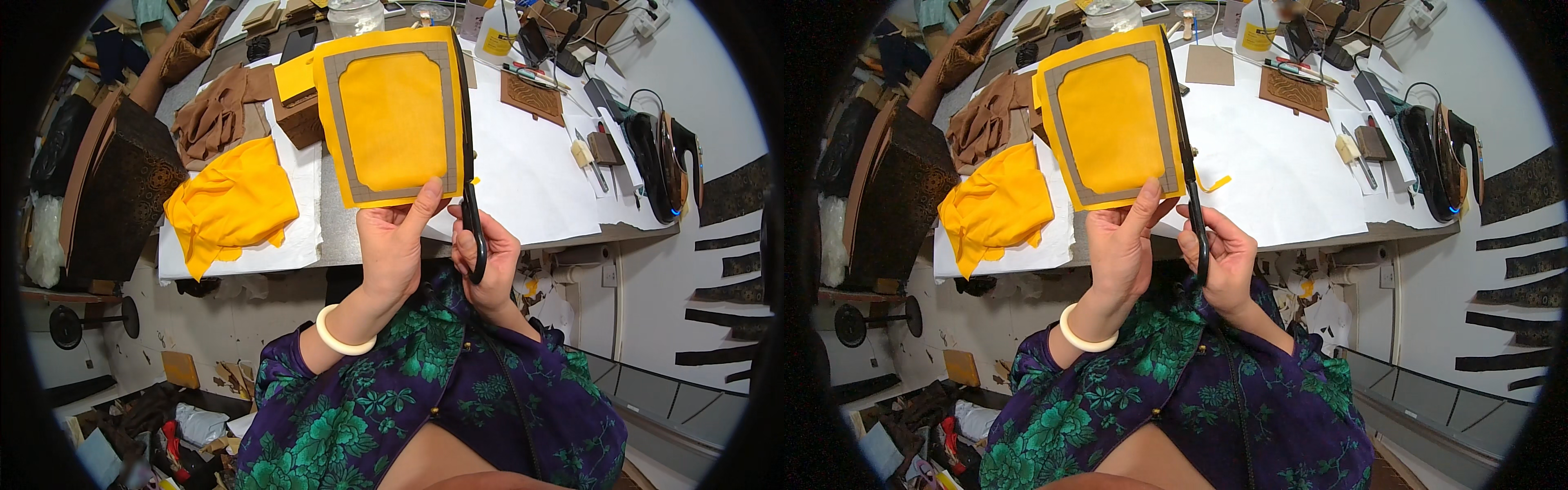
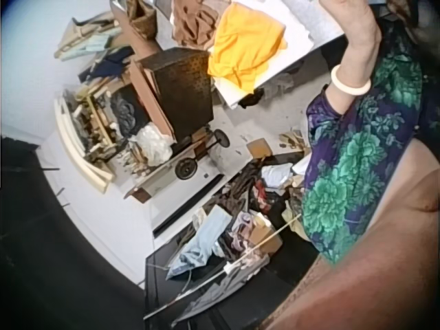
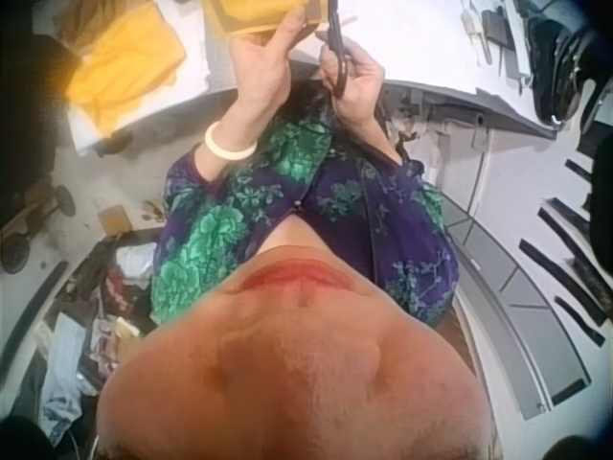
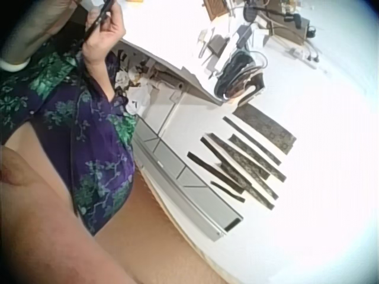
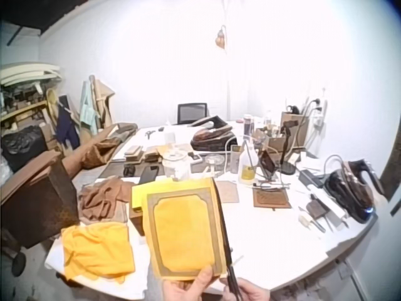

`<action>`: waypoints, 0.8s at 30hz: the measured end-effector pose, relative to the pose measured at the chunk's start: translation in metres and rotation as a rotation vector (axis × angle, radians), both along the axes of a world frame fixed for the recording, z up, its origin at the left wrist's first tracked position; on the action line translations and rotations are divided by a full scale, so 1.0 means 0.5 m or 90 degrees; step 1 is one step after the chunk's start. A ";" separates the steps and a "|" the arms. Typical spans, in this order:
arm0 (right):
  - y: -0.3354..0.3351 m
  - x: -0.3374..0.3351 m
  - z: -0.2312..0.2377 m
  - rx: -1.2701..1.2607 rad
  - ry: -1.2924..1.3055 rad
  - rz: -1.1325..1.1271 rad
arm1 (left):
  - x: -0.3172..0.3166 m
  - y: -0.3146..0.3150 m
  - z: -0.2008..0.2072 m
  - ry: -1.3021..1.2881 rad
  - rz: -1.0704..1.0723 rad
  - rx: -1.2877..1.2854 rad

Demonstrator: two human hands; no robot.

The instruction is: The person applies adhesive to a rectangular frame, places it on a yellow fabric, and uses an iron to press it. They then use scissors to cut the fabric around the frame, trim the edges, and iron the cut piece. Finally, they use a pen to mark the fabric.

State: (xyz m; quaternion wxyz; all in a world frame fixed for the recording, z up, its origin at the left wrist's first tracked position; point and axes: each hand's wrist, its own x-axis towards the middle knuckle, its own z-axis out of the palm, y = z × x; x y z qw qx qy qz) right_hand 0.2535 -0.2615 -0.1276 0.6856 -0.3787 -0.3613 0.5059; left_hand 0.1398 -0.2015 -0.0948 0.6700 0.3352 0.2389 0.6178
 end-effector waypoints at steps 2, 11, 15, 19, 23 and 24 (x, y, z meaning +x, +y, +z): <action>-0.001 0.000 0.000 0.001 -0.003 -0.004 | -0.002 0.001 -0.002 0.004 0.000 0.003; 0.013 0.041 -0.005 0.063 -0.009 0.002 | -0.042 0.016 -0.011 0.096 -0.075 0.025; 0.067 0.064 0.056 0.098 -0.060 -0.078 | -0.097 0.028 -0.032 0.201 -0.146 0.049; 0.115 0.074 0.096 0.067 -0.033 -0.157 | -0.146 0.044 -0.026 0.278 -0.190 0.080; 0.121 0.053 0.089 0.057 0.033 -0.165 | -0.162 0.063 0.000 0.267 -0.128 0.118; 0.123 0.043 0.079 0.055 0.077 -0.164 | -0.155 0.069 -0.015 0.117 -0.100 0.130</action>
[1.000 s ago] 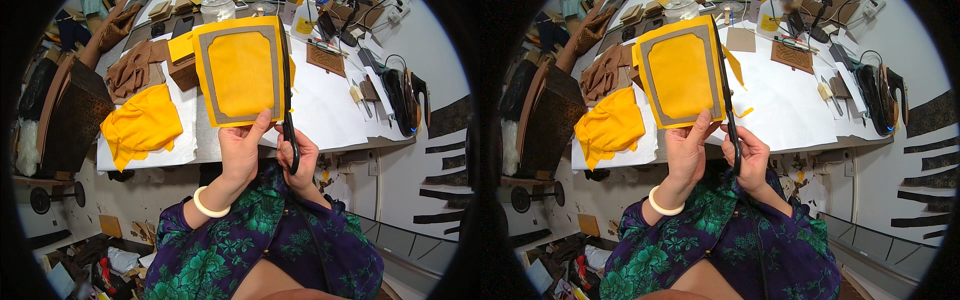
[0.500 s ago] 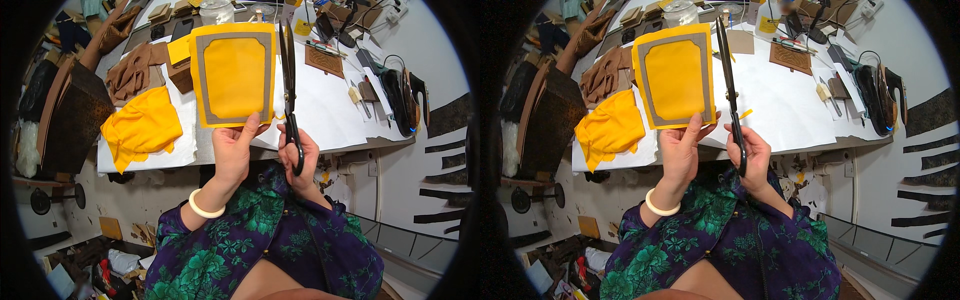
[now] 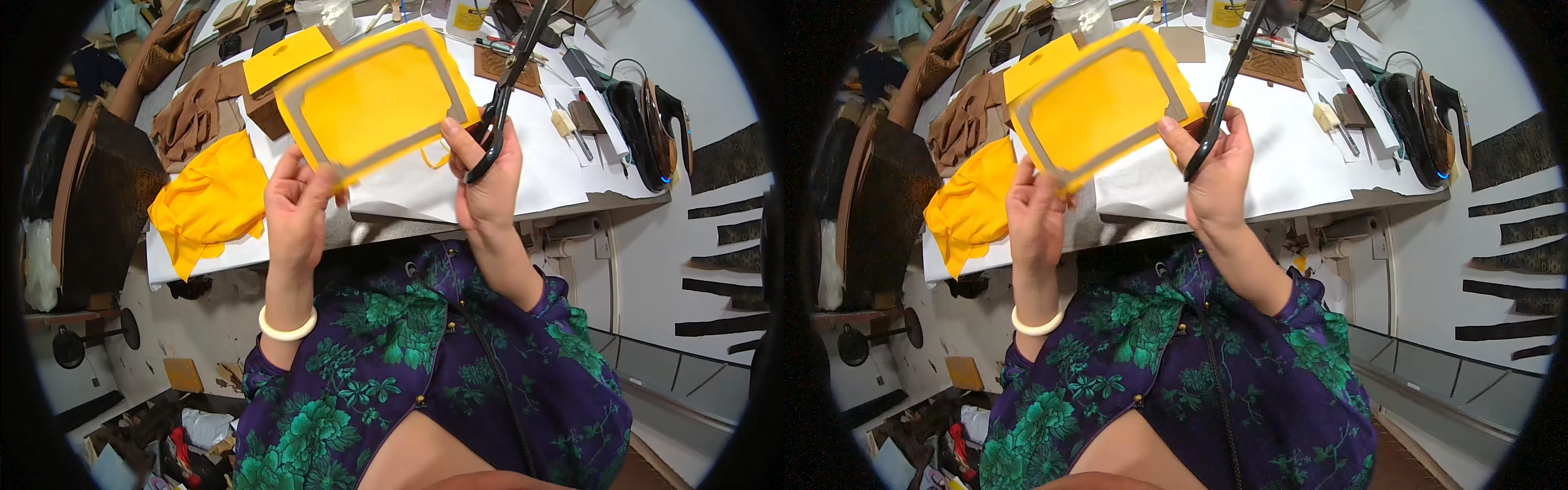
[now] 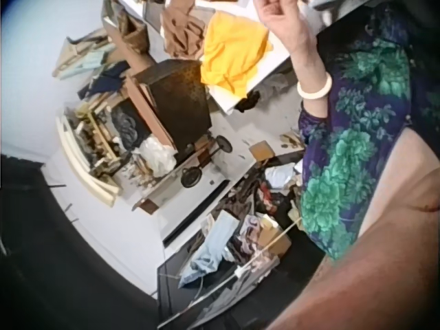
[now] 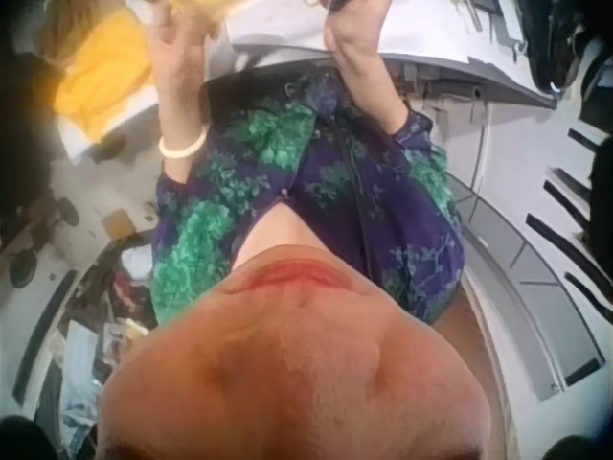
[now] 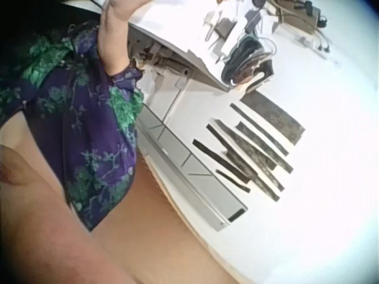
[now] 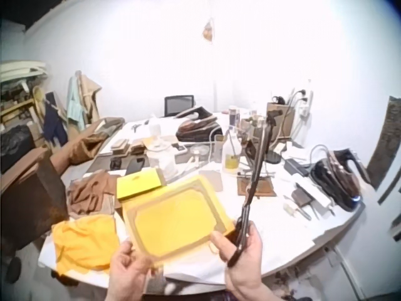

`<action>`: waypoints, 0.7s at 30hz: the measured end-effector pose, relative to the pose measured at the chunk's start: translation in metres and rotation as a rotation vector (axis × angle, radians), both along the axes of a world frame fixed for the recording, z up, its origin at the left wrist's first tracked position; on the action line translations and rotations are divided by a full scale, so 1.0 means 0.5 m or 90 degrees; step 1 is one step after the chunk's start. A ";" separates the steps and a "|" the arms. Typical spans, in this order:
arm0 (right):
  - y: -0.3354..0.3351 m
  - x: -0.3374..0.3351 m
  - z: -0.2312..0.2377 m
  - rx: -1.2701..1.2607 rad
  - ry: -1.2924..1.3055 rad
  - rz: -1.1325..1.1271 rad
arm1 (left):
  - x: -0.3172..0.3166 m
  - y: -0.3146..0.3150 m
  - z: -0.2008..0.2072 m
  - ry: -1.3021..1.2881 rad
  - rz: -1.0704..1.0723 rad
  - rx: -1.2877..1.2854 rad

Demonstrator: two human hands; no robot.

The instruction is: The person applies adhesive to a rectangular frame, places it on a yellow fabric, and uses an iron to press it. They then use scissors to cut the fabric around the frame, trim the edges, and iron the cut piece. Finally, they use a pen to mark the fabric.

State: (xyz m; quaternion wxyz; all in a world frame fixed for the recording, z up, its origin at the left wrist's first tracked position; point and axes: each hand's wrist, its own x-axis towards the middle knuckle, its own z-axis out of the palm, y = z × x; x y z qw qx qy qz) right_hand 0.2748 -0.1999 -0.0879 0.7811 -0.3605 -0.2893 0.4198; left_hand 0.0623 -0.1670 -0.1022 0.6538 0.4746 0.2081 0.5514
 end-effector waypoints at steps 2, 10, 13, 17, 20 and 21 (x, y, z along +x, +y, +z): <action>0.006 -0.036 -0.005 0.011 0.079 0.006 | 0.037 -0.017 -0.026 -0.172 0.019 0.007; -0.021 -0.094 -0.017 -0.004 0.046 0.059 | 0.145 -0.028 -0.011 -0.106 0.100 -0.044; -0.060 -0.042 -0.030 -0.027 -0.006 0.126 | 0.131 -0.011 0.030 -0.119 0.123 -0.036; -0.123 -0.007 -0.090 -0.044 -0.112 0.197 | 0.097 0.019 0.063 -0.134 0.132 -0.006; -0.152 -0.004 -0.110 -0.063 -0.092 0.300 | 0.083 0.033 0.081 -0.135 0.151 -0.009; -0.156 -0.005 -0.111 -0.070 -0.088 0.320 | 0.084 0.034 0.085 -0.127 0.153 -0.007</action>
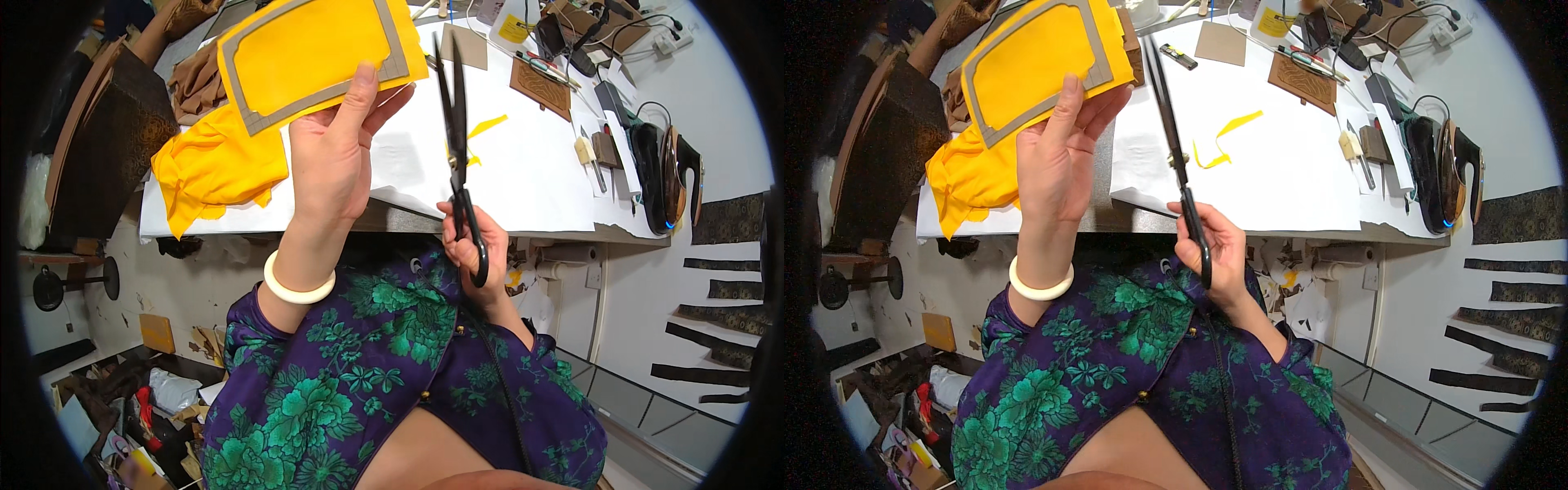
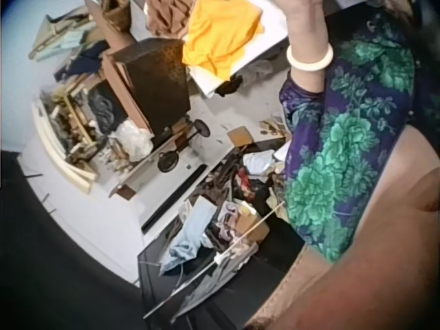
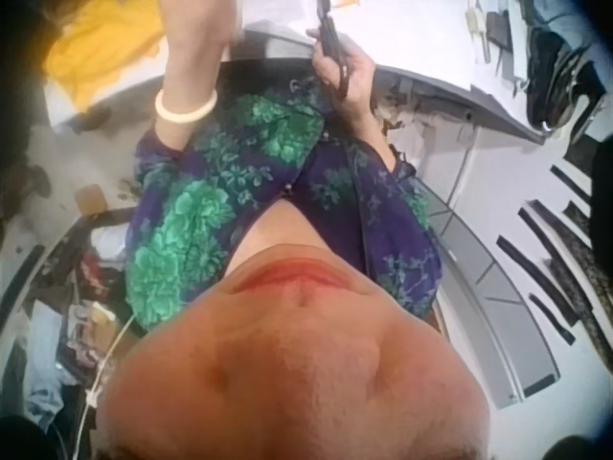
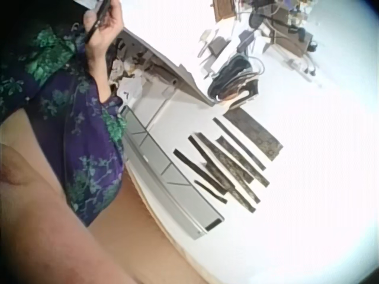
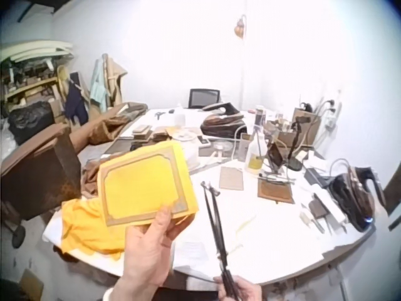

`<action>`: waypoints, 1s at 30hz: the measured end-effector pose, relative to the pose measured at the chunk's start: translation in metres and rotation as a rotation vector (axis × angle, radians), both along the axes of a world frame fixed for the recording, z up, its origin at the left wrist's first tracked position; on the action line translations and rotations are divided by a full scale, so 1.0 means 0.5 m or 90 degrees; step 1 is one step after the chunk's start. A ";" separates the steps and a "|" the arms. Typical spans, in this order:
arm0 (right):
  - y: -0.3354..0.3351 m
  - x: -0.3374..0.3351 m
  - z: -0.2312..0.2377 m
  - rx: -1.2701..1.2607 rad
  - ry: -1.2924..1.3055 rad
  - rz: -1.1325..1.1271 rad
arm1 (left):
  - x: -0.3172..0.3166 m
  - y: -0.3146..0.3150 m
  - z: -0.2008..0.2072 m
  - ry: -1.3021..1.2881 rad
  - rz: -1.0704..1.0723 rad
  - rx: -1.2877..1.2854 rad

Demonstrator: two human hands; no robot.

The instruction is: The person applies adhesive to a rectangular frame, places it on a yellow fabric, and uses an iron to press it. They then use scissors to cut the fabric around the frame, trim the edges, and iron the cut piece. Finally, they use a pen to mark the fabric.

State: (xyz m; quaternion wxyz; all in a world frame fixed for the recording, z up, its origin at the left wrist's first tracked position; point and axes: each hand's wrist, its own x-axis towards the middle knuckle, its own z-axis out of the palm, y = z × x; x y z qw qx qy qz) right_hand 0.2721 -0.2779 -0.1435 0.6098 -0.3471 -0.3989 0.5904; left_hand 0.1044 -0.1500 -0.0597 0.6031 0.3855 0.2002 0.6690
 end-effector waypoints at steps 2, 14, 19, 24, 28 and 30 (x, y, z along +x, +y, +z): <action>-0.004 -0.004 0.003 -0.006 0.007 0.025 | 0.004 0.000 0.006 0.019 0.002 0.002; -0.002 -0.015 -0.002 0.028 -0.017 -0.006 | 0.011 -0.009 0.010 -0.012 -0.035 -0.029; -0.003 -0.017 -0.006 0.030 -0.017 -0.010 | 0.009 -0.009 0.008 0.003 -0.034 -0.019; -0.006 -0.020 -0.004 0.026 -0.036 -0.026 | 0.011 -0.008 0.012 -0.013 -0.033 -0.025; -0.007 -0.025 -0.005 0.035 -0.051 -0.039 | 0.011 -0.008 0.014 -0.022 -0.034 -0.037; -0.008 -0.026 -0.005 0.038 -0.056 -0.048 | 0.011 -0.008 0.016 -0.023 -0.034 -0.039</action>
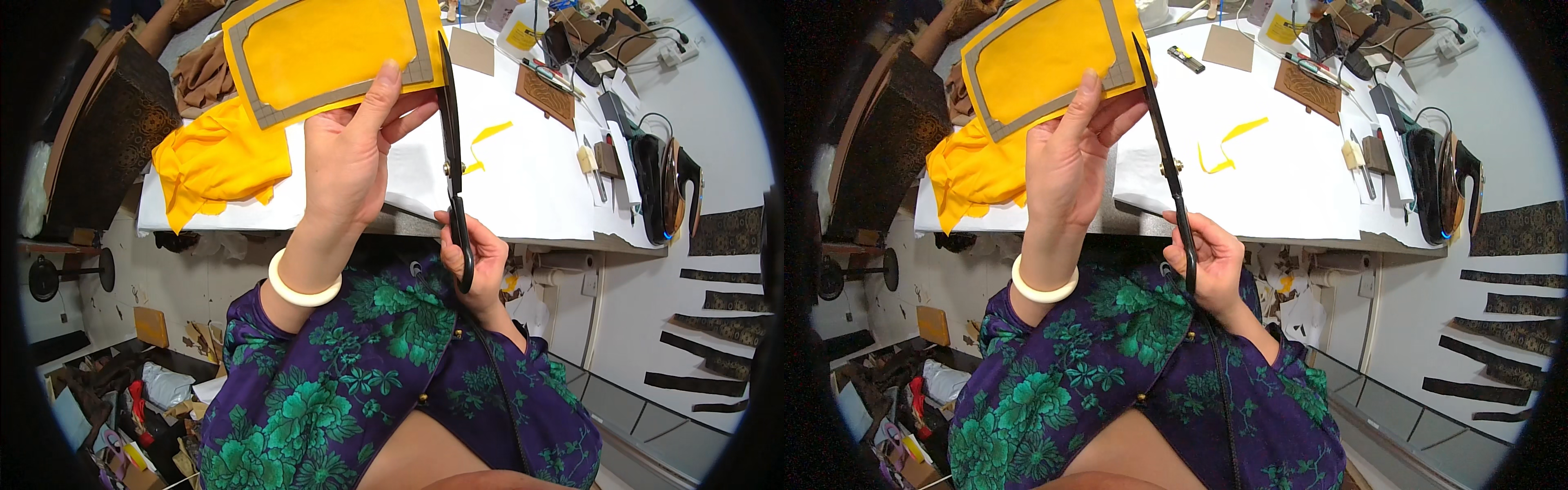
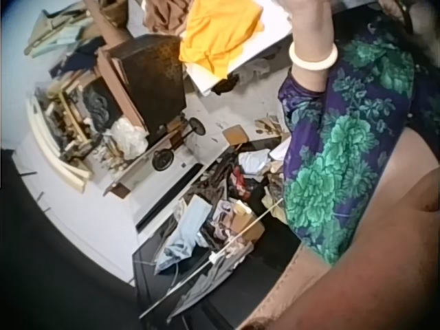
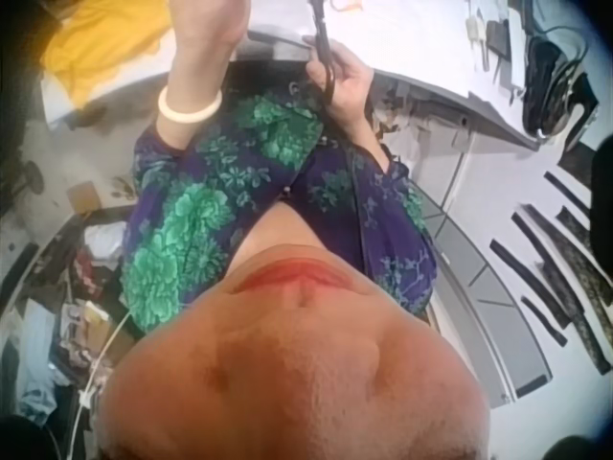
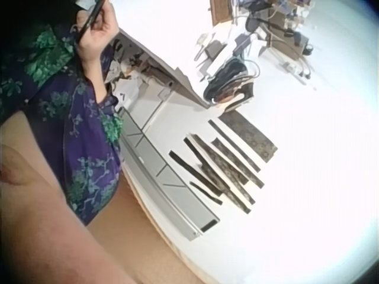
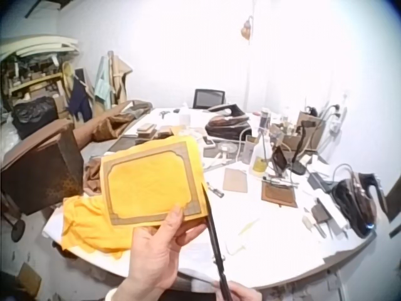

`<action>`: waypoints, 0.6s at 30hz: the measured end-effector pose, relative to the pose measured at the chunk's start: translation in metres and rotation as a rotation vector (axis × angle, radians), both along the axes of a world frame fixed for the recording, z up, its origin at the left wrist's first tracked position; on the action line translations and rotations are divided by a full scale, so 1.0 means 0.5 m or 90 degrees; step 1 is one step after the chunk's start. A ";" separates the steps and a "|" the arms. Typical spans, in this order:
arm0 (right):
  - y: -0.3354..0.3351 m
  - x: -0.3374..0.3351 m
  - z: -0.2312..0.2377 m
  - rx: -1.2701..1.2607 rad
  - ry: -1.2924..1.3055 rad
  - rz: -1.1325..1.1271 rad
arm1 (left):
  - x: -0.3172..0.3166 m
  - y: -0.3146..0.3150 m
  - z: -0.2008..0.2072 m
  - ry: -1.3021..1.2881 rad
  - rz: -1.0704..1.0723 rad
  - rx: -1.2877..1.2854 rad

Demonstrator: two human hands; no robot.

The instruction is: The person applies adhesive to a rectangular frame, places it on a yellow fabric, and uses an iron to press it. They then use scissors to cut the fabric around the frame, trim the edges, and iron the cut piece. Finally, they use a pen to mark the fabric.

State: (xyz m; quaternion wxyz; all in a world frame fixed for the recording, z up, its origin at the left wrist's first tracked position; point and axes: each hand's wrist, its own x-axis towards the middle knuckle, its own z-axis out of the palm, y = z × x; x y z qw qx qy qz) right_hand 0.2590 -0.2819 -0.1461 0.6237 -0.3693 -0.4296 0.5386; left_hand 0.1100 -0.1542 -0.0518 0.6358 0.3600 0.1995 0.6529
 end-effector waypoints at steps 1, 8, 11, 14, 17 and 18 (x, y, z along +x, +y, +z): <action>0.000 0.000 0.000 0.002 -0.003 -0.004 | 0.000 0.000 0.001 0.002 0.000 0.001; -0.001 0.001 0.002 -0.001 -0.027 -0.011 | -0.002 -0.001 0.007 0.000 -0.006 0.011; -0.001 0.000 0.006 -0.005 -0.037 -0.019 | -0.004 0.002 0.006 0.000 -0.010 0.010; -0.002 0.001 0.013 -0.017 -0.050 -0.016 | -0.007 0.002 0.008 0.006 -0.008 0.013; -0.002 0.003 0.014 -0.016 -0.048 -0.005 | -0.007 0.001 0.008 0.016 -0.006 0.022; -0.002 0.005 0.011 -0.019 -0.042 0.000 | -0.007 0.000 0.009 0.013 -0.006 0.022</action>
